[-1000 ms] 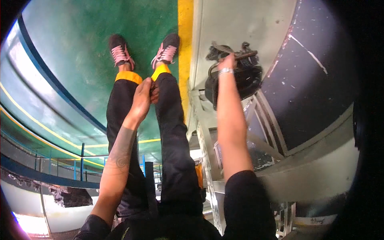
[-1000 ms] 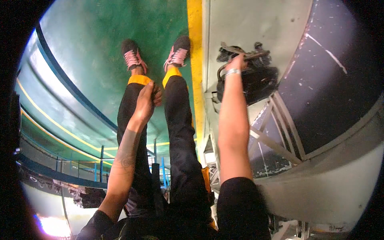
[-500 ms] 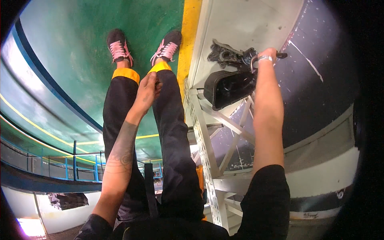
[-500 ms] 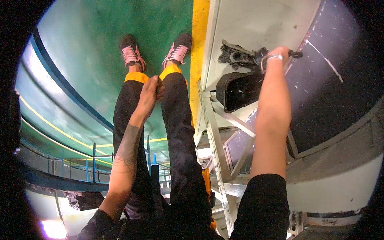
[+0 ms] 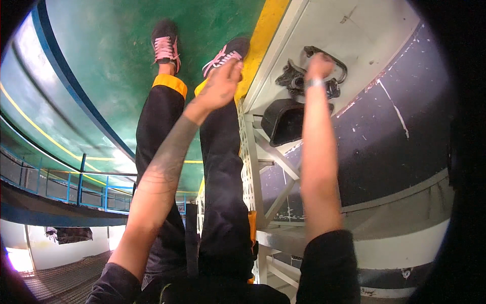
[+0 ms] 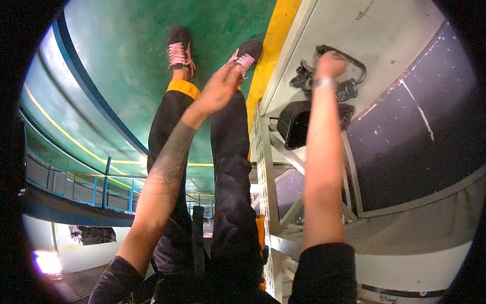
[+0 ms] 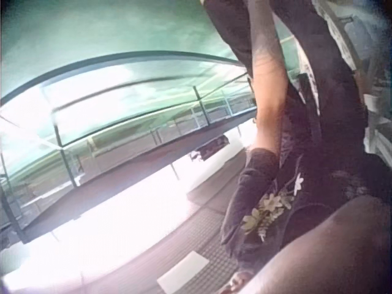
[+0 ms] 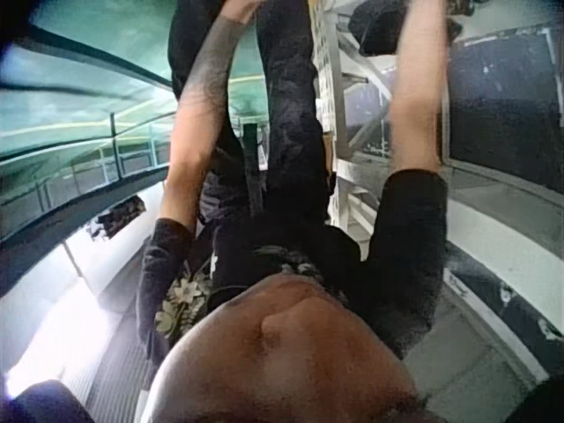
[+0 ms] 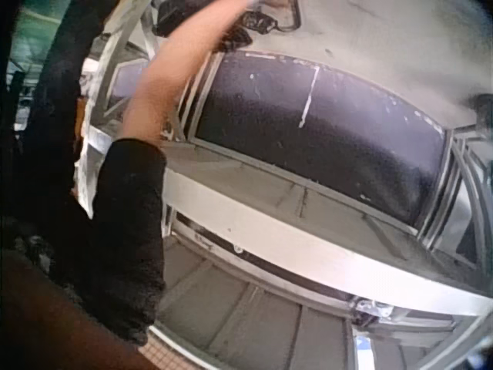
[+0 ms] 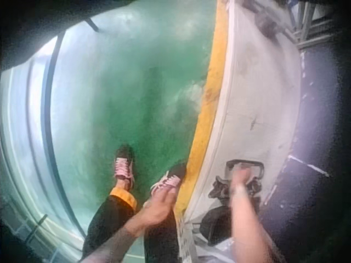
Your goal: Removing an engine oil pan using a socket wrench and then disassembling internal engine components.
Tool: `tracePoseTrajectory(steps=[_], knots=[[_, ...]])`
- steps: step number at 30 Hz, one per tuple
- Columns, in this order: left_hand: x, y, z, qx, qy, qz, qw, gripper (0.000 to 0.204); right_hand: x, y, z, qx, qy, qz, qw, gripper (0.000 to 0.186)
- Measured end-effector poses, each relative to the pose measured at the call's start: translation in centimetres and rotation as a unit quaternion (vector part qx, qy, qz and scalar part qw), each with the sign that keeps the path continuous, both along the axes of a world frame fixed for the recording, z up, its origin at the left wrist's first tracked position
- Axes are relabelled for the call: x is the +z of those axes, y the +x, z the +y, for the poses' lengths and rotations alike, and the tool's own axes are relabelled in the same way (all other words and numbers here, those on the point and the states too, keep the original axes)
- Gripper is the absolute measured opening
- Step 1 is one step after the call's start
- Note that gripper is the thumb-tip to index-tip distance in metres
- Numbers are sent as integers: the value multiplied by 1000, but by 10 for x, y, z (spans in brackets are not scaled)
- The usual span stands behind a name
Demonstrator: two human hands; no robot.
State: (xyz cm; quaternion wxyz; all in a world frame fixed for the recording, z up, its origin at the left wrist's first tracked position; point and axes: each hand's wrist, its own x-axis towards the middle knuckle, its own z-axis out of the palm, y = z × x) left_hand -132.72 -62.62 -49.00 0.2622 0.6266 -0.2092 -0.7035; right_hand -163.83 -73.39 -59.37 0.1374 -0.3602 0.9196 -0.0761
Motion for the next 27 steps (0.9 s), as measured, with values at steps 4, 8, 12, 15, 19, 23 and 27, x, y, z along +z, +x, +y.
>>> tracePoseTrajectory(steps=[4, 8, 12, 15, 19, 23, 27], knots=[[-16, -56, -7, -190, -86, -94, 973, 28, 78, 112, 96, -262, -25, -311, 913, 19], [-47, -178, -37, -314, -112, -25, 942, 26, 142, 131, 193, -264, 0, -319, 910, 32], [-136, -243, -14, -369, -394, -345, 768, 30, 204, 189, 192, -29, 246, -392, 886, 36], [-169, -289, -18, -467, -393, -472, 637, 32, 204, 196, 198, -135, 218, -451, 855, 33], [-170, -303, -14, -453, -374, -392, 708, 27, 217, 210, 195, -160, 210, -475, 839, 29], [-135, -247, -35, -424, -375, -327, 757, 25, 206, 224, 209, -245, 162, -531, 795, 27], [-56, -135, -33, -433, -439, -205, 760, 33, 193, 235, 183, 254, 222, -292, 895, 24]])
